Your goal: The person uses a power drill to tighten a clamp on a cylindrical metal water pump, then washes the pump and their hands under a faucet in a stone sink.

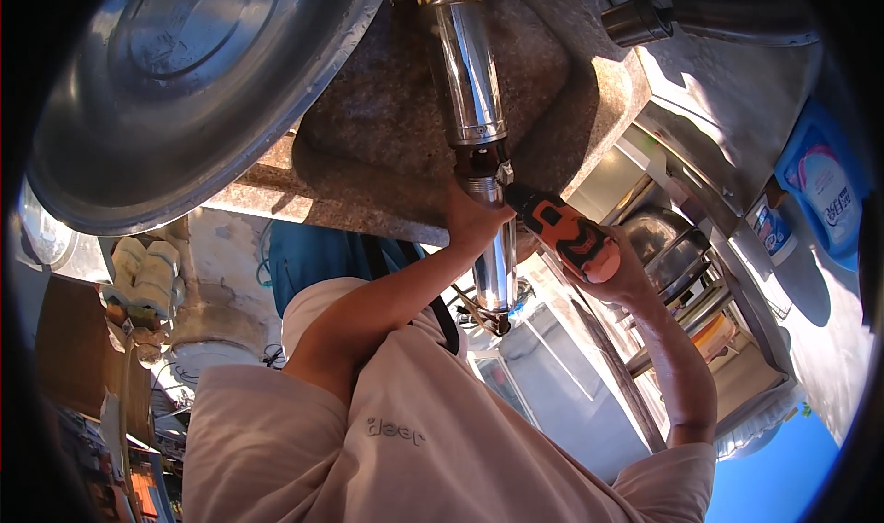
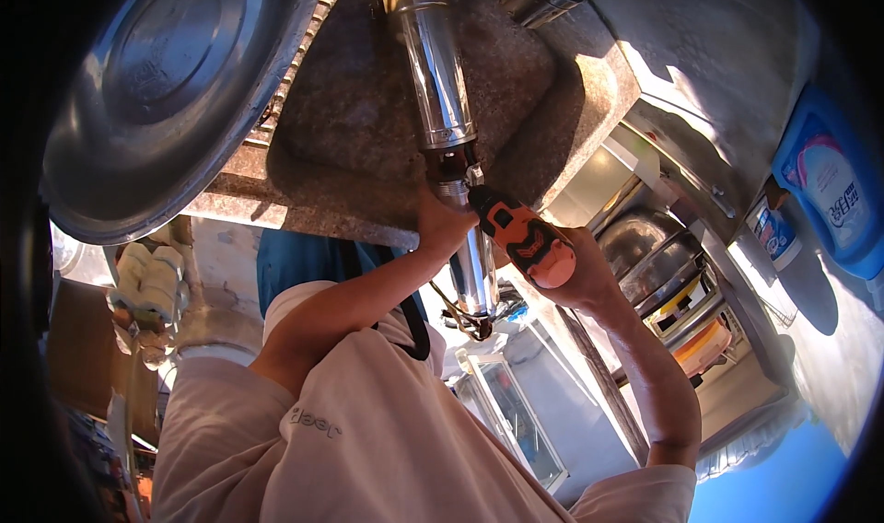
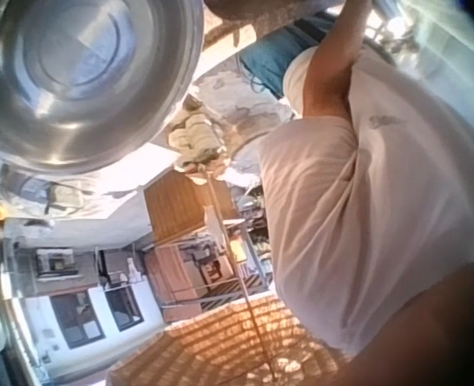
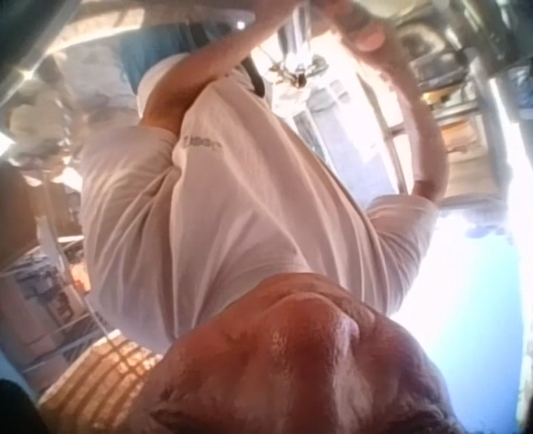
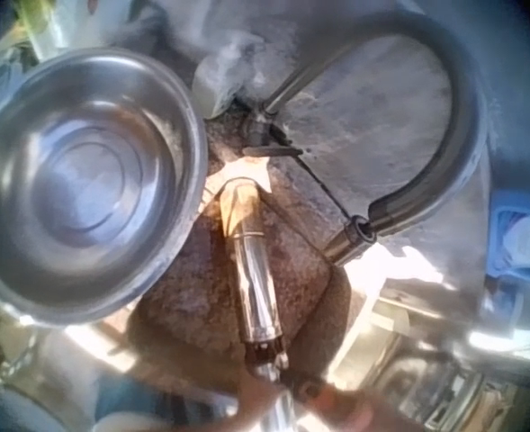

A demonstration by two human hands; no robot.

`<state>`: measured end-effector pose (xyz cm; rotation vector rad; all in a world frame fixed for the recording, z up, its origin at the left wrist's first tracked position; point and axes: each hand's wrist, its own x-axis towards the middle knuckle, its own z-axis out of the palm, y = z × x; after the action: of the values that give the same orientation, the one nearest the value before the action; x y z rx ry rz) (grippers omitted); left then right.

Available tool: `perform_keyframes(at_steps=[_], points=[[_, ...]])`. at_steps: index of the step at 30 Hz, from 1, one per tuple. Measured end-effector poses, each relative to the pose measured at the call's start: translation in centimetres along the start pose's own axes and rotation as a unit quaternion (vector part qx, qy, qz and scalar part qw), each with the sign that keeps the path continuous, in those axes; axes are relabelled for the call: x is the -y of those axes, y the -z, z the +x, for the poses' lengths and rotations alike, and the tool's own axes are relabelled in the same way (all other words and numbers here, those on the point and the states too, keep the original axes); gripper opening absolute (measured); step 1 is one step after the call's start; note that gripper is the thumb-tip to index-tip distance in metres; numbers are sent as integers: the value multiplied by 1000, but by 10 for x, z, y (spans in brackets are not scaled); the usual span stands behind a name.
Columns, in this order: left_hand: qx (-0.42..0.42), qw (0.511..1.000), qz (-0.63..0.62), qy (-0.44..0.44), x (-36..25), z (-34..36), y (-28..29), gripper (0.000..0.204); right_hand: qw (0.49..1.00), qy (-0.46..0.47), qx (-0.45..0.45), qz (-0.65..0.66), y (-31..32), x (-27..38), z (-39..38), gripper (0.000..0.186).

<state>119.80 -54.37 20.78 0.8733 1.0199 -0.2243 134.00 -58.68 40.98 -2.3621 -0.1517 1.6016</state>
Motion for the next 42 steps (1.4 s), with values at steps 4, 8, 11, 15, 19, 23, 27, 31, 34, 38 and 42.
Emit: perform_keyframes(at_steps=[4, 8, 11, 15, 19, 23, 27, 31, 34, 38, 42], points=[[-8, 998, -54, -18, 16, 4, -2, 84, 997, 47, 34, -51, 0, -12, 8, 35], [19, 999, -8, 29, 17, 6, -3, 86, 998, 41, -40, -32, -3, -44, 2, 42], [31, 999, 35, 17, 16, 4, 6, 86, 982, -125, 10, 140, -6, -7, 3, 42], [76, 996, 50, 24, 15, 3, 17, 86, 965, -181, -15, 192, -19, 17, -1, 39], [65, 966, 248, -40, -27, -26, 48, 89, 965, -187, -26, 184, -33, 6, -4, 39], [244, 955, 57, -156, -84, -23, 65, 87, 962, -195, -37, 185, -37, 16, -4, 38], [345, 873, 88, -333, -107, 2, 35, 74, 964, -185, -35, 187, -34, 14, -6, 42], [354, 856, 119, -358, -107, 9, 28, 74, 962, -178, -44, 201, -38, 14, -5, 40], [366, 855, 111, -351, -110, 13, 25, 71, 963, -187, -62, 186, -42, 15, -6, 38], [374, 853, 116, -344, -114, 15, 21, 66, 971, -168, -79, 154, -42, 14, -7, 35], [381, 849, 130, -342, -120, 17, 22, 66, 982, -115, -92, 114, -42, 1, -7, 35]])
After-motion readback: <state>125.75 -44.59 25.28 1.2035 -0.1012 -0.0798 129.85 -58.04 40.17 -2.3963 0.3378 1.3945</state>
